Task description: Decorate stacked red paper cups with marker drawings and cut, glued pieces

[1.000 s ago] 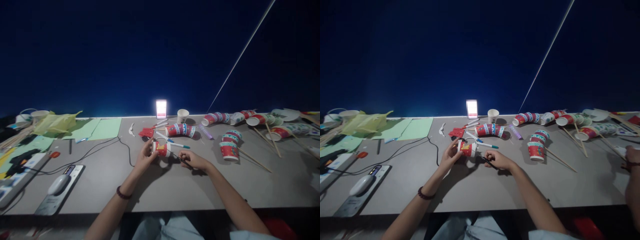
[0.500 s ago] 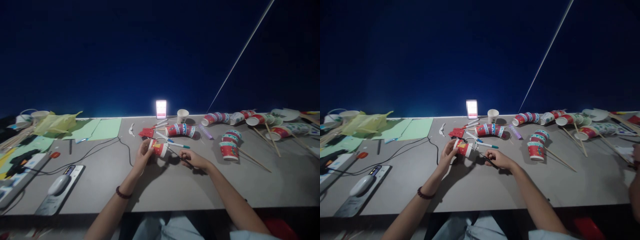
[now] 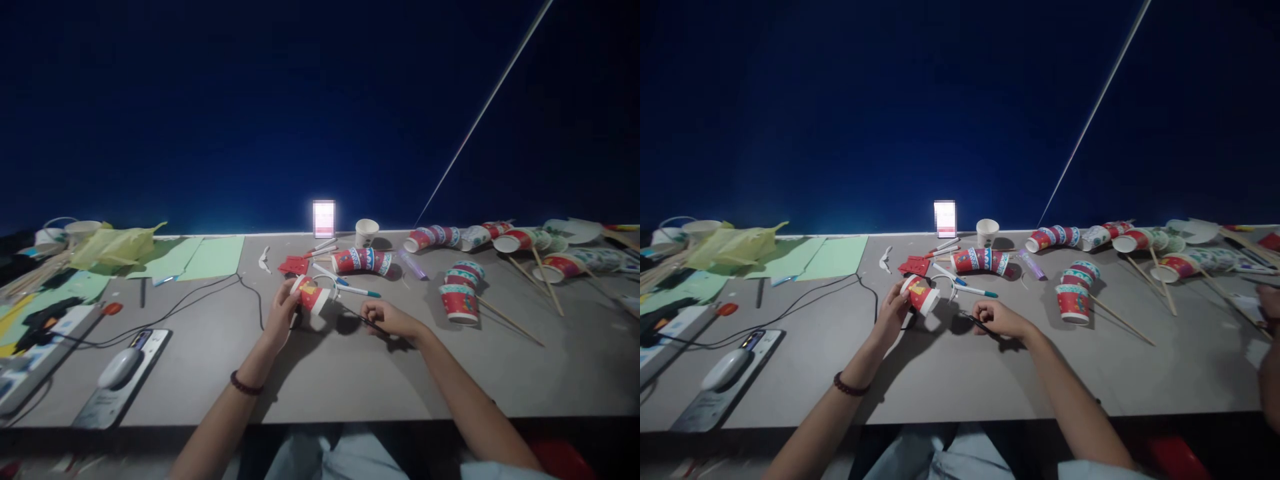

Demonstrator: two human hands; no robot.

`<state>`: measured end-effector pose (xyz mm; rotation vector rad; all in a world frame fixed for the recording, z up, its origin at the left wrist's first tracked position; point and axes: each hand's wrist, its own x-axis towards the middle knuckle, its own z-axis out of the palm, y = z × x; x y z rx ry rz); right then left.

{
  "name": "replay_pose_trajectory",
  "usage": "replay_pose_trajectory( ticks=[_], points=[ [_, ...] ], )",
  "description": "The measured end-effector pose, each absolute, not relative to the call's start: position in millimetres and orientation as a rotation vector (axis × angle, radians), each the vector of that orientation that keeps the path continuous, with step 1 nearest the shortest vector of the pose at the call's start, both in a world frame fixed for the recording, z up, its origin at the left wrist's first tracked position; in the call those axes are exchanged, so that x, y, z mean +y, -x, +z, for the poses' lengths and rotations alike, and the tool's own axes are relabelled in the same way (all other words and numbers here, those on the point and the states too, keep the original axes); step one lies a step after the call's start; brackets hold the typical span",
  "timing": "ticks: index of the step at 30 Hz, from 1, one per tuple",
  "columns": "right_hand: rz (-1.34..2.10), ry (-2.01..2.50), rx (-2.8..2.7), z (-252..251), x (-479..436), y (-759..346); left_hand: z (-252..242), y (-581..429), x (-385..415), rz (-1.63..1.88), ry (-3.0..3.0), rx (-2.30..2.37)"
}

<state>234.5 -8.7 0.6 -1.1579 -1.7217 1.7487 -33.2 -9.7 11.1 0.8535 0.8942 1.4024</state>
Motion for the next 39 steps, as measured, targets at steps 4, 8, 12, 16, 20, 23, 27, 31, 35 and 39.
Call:
replay_pose_trajectory(
  ticks=[4,8,12,16,20,23,27,31,35,39],
  points=[
    [1.802,1.145,-1.719,2.7,-9.7,-235.1,14.9,31.7,-9.6,1.374,-0.795,0.847],
    [1.828,1.13,-1.736,5.6,-11.3,-234.6,18.3,30.0,-10.9,1.328,-0.716,0.846],
    [1.866,1.108,-1.76,5.5,-12.0,-235.3,19.7,28.6,-13.0,1.294,-0.691,0.846],
    [1.898,1.075,-1.771,5.5,-12.2,-235.4,19.3,28.2,-13.6,1.29,-0.714,0.825],
    [1.888,1.067,-1.789,7.5,-13.2,-233.9,18.1,28.2,-13.5,1.263,-0.727,0.825],
    [1.89,1.066,-1.786,8.6,-13.9,-233.2,17.7,27.6,-14.3,1.243,-0.731,0.833],
    [1.899,1.073,-1.789,9.2,-13.9,-232.9,16.3,27.3,-15.3,1.211,-0.737,0.843],
    [1.896,1.096,-1.796,10.3,-14.2,-232.4,13.0,27.9,-14.5,1.194,-0.724,0.845],
    [1.886,1.111,-1.802,11.5,-14.5,-231.8,10.9,27.7,-14.1,1.177,-0.717,0.846],
    [1.892,1.115,-1.808,11.3,-14.6,-231.3,8.7,27.1,-13.9,1.187,-0.719,0.848]
  ],
)
